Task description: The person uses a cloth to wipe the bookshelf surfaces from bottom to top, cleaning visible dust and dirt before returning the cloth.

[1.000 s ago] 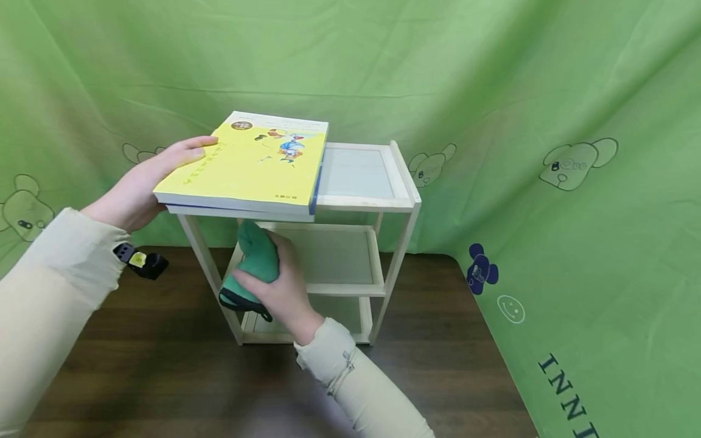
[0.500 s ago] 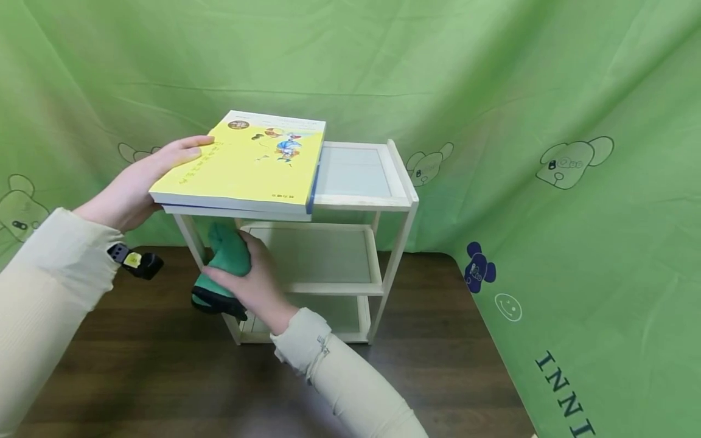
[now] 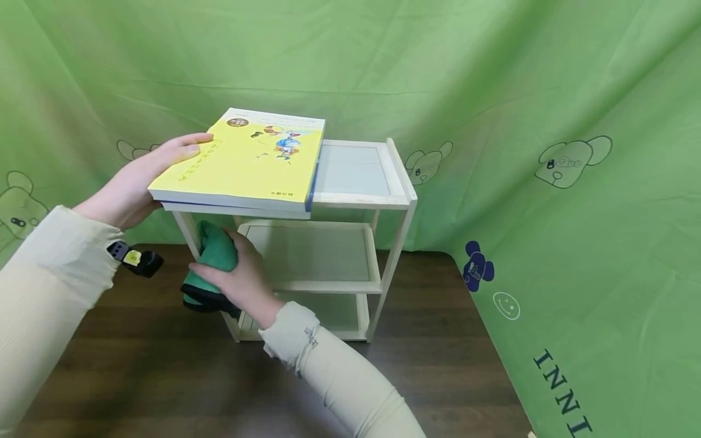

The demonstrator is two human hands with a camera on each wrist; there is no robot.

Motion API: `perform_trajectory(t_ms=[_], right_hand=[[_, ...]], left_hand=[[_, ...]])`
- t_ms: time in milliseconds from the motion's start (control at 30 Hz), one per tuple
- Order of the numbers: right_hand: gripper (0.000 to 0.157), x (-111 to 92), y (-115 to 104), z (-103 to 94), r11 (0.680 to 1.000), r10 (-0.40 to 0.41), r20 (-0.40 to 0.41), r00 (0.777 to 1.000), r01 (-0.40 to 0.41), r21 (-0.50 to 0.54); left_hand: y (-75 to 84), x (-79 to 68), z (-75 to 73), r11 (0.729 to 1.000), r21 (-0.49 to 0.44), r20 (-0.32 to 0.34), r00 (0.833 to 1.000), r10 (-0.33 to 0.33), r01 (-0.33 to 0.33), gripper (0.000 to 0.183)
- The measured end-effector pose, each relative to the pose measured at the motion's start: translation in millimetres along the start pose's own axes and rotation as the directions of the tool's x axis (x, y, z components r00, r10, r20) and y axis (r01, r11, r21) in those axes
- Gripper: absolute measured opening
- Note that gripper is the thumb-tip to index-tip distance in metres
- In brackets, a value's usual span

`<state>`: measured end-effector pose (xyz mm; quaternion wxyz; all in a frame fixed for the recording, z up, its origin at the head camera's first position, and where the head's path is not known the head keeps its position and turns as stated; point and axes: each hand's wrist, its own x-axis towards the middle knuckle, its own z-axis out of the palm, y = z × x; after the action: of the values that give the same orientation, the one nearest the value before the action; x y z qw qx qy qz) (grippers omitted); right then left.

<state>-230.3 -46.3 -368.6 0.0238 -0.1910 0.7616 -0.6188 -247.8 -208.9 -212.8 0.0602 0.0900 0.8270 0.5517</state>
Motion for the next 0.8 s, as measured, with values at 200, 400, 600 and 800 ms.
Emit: perform_trajectory(t_ms=[200,400,600,800], right_hand=[[0.074,3.7,-16.2,-3.1,0.995,-0.099,-0.040,0.994,0.100,0.019],[0.071,9.9,-34.7,-8.4,0.971,-0.235,-0.070,0.969,0.237,0.021],[0.074,10.9,-41.5,-9.9,0.958,-0.285,-0.065,0.956,0.285,-0.011],[0.073,8.7,-36.9,-5.0,0.954,-0.298,-0.063,0.952,0.295,-0.053]], left_hand=[[-1.4,0.2,1.6,1.000,-0.005,-0.001,1.000,0.006,-0.006,0.057],[-1.2,1.1,0.9,1.000,0.017,0.007,1.000,0.023,-0.024,0.057],[-1.2,0.4,-0.4,0.999,0.022,0.002,1.000,0.023,-0.023,0.056],[-2.4,2.1,-1.5,1.000,0.020,0.006,1.000,0.020,-0.020,0.055]])
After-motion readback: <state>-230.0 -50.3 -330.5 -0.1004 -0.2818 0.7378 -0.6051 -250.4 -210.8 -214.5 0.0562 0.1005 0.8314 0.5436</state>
